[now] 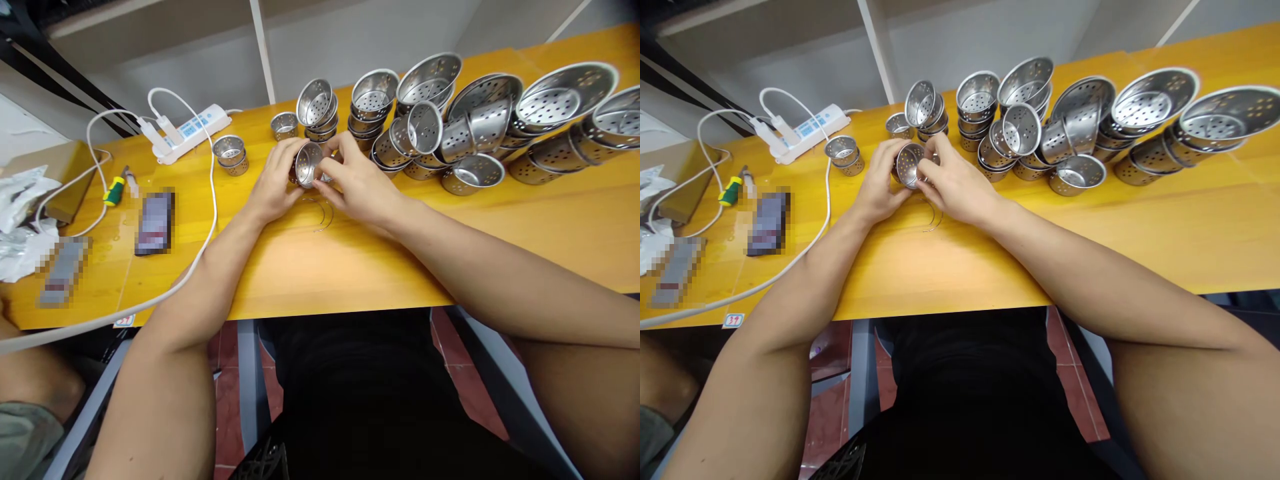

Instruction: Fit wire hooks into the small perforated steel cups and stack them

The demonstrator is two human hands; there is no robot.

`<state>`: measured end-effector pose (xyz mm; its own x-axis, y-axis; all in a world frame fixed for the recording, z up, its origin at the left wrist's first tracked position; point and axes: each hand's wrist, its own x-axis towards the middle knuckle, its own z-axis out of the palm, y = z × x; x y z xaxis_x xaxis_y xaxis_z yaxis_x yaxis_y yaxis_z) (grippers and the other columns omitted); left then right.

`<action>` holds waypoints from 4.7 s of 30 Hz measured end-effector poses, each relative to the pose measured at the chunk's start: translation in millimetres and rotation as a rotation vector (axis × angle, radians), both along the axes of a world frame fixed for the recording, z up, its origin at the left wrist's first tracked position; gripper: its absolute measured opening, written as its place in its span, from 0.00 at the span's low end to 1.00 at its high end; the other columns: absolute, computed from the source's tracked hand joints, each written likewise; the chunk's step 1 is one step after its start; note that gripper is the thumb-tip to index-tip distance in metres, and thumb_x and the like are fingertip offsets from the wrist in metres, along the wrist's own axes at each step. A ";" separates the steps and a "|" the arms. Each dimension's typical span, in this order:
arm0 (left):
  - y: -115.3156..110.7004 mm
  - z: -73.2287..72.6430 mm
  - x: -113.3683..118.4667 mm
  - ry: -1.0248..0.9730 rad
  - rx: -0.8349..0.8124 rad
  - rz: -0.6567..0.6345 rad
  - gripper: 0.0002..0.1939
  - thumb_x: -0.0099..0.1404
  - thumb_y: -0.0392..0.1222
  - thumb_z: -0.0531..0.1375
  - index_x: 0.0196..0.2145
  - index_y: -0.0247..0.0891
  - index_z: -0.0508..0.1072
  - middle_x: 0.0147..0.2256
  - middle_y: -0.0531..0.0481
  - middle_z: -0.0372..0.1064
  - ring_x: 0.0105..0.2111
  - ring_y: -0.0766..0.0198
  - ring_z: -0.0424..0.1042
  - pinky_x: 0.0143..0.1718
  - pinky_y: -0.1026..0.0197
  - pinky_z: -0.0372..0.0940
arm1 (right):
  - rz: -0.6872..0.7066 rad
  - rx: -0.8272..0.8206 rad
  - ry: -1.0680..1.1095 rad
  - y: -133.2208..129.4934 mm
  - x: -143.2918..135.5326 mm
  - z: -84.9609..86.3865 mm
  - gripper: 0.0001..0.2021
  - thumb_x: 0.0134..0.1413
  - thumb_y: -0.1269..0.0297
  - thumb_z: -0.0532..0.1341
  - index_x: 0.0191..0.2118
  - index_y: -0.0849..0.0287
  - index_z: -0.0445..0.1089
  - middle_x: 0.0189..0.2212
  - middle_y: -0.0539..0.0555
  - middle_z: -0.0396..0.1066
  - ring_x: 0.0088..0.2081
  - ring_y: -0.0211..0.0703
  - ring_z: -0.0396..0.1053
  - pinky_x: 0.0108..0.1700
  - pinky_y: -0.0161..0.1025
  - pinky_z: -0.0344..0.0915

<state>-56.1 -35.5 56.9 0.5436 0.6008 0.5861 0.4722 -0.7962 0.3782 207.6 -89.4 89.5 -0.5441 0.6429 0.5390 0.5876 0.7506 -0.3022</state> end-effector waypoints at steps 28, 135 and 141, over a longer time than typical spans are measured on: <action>-3.5 18.3 -20.2 -0.083 -0.074 0.317 0.55 0.63 0.80 0.74 0.78 0.55 0.63 0.79 0.38 0.62 0.85 0.29 0.57 0.90 0.27 0.50 | 0.195 -0.163 0.153 -2.2 12.2 12.8 0.23 0.77 0.33 0.64 0.54 0.47 0.82 0.63 0.65 0.77 0.67 0.69 0.76 0.71 0.71 0.74; 51.5 -7.4 -106.5 -0.467 -0.005 0.794 0.55 0.61 0.54 0.81 0.74 0.45 0.54 0.81 0.32 0.54 0.85 0.41 0.58 0.91 0.41 0.53 | 0.157 -0.300 0.071 7.9 16.6 -9.2 0.24 0.72 0.45 0.70 0.65 0.51 0.78 0.66 0.67 0.72 0.67 0.72 0.75 0.75 0.71 0.71; 24.5 17.2 -73.9 -0.390 0.165 0.628 0.53 0.67 0.71 0.71 0.77 0.54 0.51 0.88 0.40 0.36 0.91 0.39 0.35 0.93 0.32 0.38 | -0.001 -0.093 0.191 17.1 4.1 -7.0 0.31 0.72 0.50 0.71 0.75 0.47 0.71 0.80 0.66 0.58 0.77 0.79 0.65 0.80 0.80 0.64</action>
<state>-130.0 -11.0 74.1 -0.1374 0.6170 0.7749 0.7120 -0.4824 0.5103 211.7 -72.3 82.5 -0.4374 0.6950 0.5706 0.5137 0.7139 -0.4758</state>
